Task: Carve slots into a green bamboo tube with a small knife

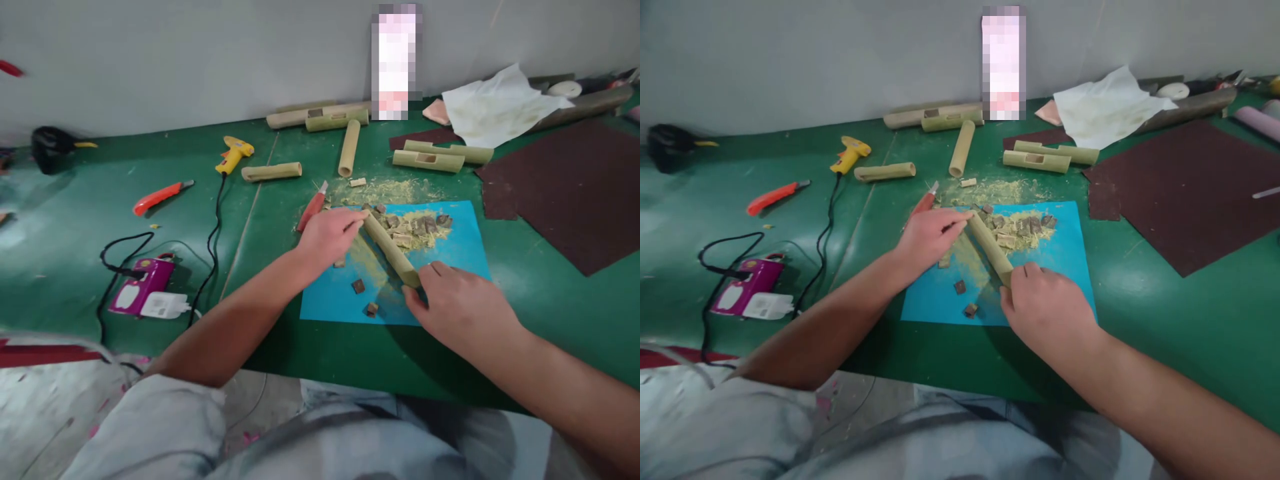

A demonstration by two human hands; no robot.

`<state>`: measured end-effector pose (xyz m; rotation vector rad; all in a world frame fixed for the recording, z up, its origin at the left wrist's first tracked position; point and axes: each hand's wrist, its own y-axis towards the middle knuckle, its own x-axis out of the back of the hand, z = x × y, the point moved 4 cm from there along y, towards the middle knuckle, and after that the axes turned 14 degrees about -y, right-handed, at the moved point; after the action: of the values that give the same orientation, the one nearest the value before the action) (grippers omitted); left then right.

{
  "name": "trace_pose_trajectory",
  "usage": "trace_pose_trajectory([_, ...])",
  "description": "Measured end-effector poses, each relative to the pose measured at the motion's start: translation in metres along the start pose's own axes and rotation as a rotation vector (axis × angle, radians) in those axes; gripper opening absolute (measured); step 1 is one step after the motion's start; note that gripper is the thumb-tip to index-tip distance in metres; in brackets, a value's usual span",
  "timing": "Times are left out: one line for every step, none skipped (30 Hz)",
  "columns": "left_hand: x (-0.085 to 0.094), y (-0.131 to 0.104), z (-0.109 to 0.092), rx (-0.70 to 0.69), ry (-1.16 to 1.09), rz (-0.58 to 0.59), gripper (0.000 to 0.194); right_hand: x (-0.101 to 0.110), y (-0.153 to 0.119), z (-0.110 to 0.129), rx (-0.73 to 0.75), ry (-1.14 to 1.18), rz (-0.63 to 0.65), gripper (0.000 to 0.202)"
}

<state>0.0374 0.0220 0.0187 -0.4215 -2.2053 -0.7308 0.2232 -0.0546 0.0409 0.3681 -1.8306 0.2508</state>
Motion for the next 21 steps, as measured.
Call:
trace_pose_trajectory([0.000, -0.001, -0.001, -0.033, 0.005, -0.014, 0.032, 0.000, 0.000, 0.000, 0.001, 0.001, 0.000, 0.020])
trace_pose_trajectory([-0.002, -0.002, -0.004, -0.082, 0.007, 0.015, 0.032, -0.001, 0.000, 0.001, 0.008, 0.007, 0.001, 0.019])
trace_pose_trajectory([-0.007, -0.005, -0.009, -0.154, -0.012, 0.110, 0.032, -0.001, 0.000, 0.001, 0.017, 0.015, 0.002, 0.018])
trace_pose_trajectory([-0.011, -0.007, -0.013, -0.211, -0.034, 0.199, 0.032, -0.001, 0.000, 0.002, 0.025, 0.021, 0.001, 0.017])
trace_pose_trajectory([-0.014, -0.008, -0.015, -0.225, -0.050, 0.247, 0.032, -0.001, 0.000, 0.002, 0.027, 0.023, -0.001, 0.018])
trace_pose_trajectory([-0.015, -0.008, -0.014, -0.220, -0.049, 0.244, 0.032, -0.001, 0.000, 0.002, 0.025, 0.020, -0.004, 0.019])
trace_pose_trajectory([-0.012, -0.006, -0.011, -0.191, -0.031, 0.181, 0.033, 0.000, 0.000, 0.001, 0.018, 0.014, -0.007, 0.020])
trace_pose_trajectory([-0.007, -0.003, -0.005, -0.109, -0.010, 0.088, 0.033, 0.000, 0.000, 0.001, 0.010, 0.005, -0.009, 0.022])
trace_pose_trajectory([-0.003, -0.001, -0.001, -0.061, 0.003, 0.005, 0.033, 0.001, 0.000, 0.001, 0.004, -0.002, -0.011, 0.023])
trace_pose_trajectory([-0.002, 0.000, 0.002, -0.049, 0.010, -0.002, 0.032, 0.001, 0.000, 0.001, 0.006, -0.003, -0.010, 0.023])
trace_pose_trajectory([-0.002, 0.000, 0.002, -0.081, 0.016, 0.016, 0.032, 0.002, 0.000, 0.001, 0.015, 0.000, -0.007, 0.022])
trace_pose_trajectory([-0.005, 0.000, 0.001, -0.135, 0.008, 0.091, 0.031, 0.002, 0.000, 0.001, 0.024, 0.004, -0.004, 0.021])
trace_pose_trajectory([-0.007, -0.001, -0.001, -0.185, -0.003, 0.159, 0.031, 0.003, 0.000, 0.002, 0.031, 0.006, 0.001, 0.020])
trace_pose_trajectory([-0.009, -0.002, -0.002, -0.217, -0.014, 0.211, 0.032, 0.003, 0.000, 0.002, 0.033, 0.007, 0.004, 0.020])
trace_pose_trajectory([-0.009, -0.002, -0.002, -0.216, -0.023, 0.212, 0.032, 0.004, 0.000, 0.001, 0.029, 0.004, 0.007, 0.020])
trace_pose_trajectory([-0.006, -0.001, 0.001, -0.184, -0.023, 0.162, 0.032, 0.004, 0.000, 0.001, 0.023, 0.000, 0.008, 0.021])
trace_pose_trajectory([-0.003, 0.000, 0.005, -0.115, -0.014, 0.085, 0.032, 0.004, 0.000, 0.001, 0.015, -0.003, 0.010, 0.021])
trace_pose_trajectory([0.001, 0.000, 0.008, -0.053, -0.005, 0.007, 0.031, 0.004, 0.001, 0.001, 0.008, -0.004, 0.014, 0.022])
trace_pose_trajectory([0.002, 0.000, 0.008, -0.031, -0.001, -0.012, 0.031, 0.004, 0.001, 0.001, 0.006, 0.000, 0.020, 0.022])
trace_pose_trajectory([0.001, -0.001, 0.006, -0.047, 0.005, -0.006, 0.031, 0.003, 0.001, 0.001, 0.010, 0.006, 0.026, 0.021])
trace_pose_trajectory([-0.002, -0.003, 0.001, -0.094, -0.003, 0.069, 0.030, 0.003, 0.001, 0.001, 0.016, 0.012, 0.031, 0.020])
